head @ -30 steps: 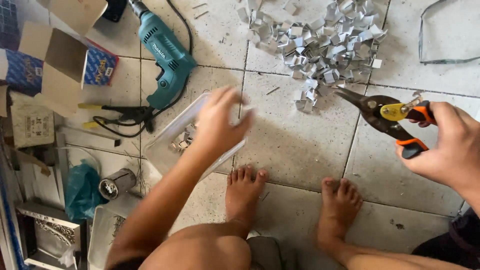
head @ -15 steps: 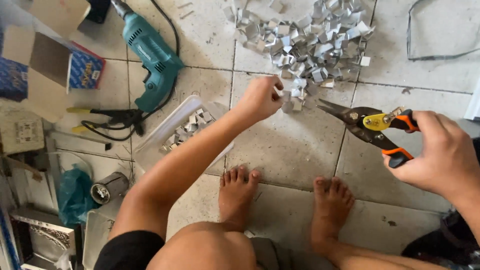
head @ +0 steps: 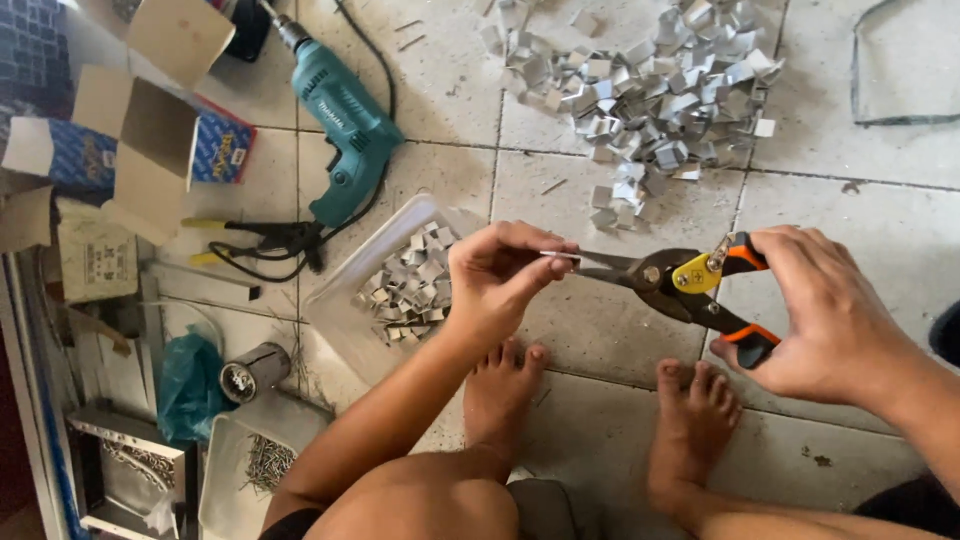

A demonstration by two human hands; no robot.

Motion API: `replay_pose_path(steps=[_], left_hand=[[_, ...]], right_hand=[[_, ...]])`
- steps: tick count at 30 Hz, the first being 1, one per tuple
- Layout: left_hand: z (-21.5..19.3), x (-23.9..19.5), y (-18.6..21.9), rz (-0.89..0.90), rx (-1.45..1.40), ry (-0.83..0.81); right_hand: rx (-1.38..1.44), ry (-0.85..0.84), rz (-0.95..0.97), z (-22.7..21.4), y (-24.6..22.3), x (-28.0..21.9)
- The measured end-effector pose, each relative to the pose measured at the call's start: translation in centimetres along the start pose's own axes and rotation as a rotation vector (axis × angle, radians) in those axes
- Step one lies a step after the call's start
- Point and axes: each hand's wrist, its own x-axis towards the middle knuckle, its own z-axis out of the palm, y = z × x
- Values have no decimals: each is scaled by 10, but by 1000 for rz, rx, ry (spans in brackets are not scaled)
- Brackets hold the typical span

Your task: Cutting small aluminum or metal pieces using tin snips on a tiled floor.

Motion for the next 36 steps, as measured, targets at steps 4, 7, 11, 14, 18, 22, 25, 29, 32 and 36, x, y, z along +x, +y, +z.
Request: replay_pose_path(steps=[4,7,11,14,18,22,25,29,32,36], left_hand=[[4,-2,3,95,-195,-1],[2,-5,5,82,-207,29],[-7,-5,5,84,-198,-3],[-10,-7,8,67,-223,-23],[-15,-8,13,47,-239,-77],[-18,-8,18,36,-246,-67],[-21,-4,17,79,-289,-117],[-49,-13,15,199,-60,-117],[-83,-22,26,207,594,-56],[-93,-26,47,111,1357,44]], right_hand=[[25,-27,-27,6,-12,10],[84,-144,35,13,-19,14],[-8,-118,48,14,-29,14],[-98,-99,52,16,-27,15],[-228,-240,184,4,-39,28],[-221,-200,155,4,-39,29],[-103,-124,76,9,-31,32],[-16,-4,30,8,-24,27],[107,82,161,-2,-19,18],[42,168,287,-4,-2,1]])
